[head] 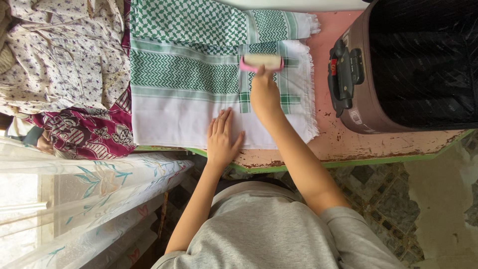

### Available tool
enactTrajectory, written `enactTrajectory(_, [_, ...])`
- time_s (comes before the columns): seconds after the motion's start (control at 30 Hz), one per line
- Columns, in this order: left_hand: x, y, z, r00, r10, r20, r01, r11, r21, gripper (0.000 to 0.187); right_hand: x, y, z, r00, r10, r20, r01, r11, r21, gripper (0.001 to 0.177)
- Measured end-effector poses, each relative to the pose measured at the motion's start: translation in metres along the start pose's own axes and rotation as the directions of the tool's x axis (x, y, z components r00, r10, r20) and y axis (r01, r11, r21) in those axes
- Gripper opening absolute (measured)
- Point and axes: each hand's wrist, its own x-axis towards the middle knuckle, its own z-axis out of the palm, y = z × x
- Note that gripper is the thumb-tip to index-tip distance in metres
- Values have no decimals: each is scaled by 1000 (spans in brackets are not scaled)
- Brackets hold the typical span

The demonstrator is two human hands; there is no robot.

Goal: The person uses a pink lint roller to roll over a green and white patterned cloth laid on a table. They repeatedly roll the cloth, adjust its position, and briefly move other folded fabrics aside before continuing to roll the same cloth.

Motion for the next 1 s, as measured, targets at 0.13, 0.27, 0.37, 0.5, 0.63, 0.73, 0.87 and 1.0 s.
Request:
enactTrajectory(0.13, [0,1,-1,1000,-3,1,3,1000,-13,69,11,6,-7,1000,-18,-9,18,998,58,58])
enactTrajectory(0.27, [1,1,-2,1000,-4,17,4,1000,-13,69,-38,0,-52,976,16,219,-36,995,88,46])
enactTrajectory(0.37, [1,0,-1,1000,-4,29,4,1000,-2,68,-102,-16,-99,983,-83,165,72,995,71,39])
enactTrajectory(0.5, [1,-1,0,1000,5,30,-5,1000,6,67,-133,-24,-129,785,181,593,-232,973,10,27])
enactTrajectory(0.63, [0,-2,1,1000,20,22,-20,1000,10,65,-99,-12,-94,980,25,199,-14,998,-58,16])
enactTrajectory(0.73, [1,-2,0,1000,14,19,-15,1000,10,64,-46,13,-60,990,79,115,-70,995,-74,23])
enactTrajectory(0.87, [1,1,-1,1000,11,22,-11,1000,1,64,-9,37,-38,998,64,13,-64,997,-43,48])
enactTrajectory(1.0, [2,0,-3,1000,4,25,-3,1000,-10,64,-48,41,-62,998,-35,49,38,996,-76,46])
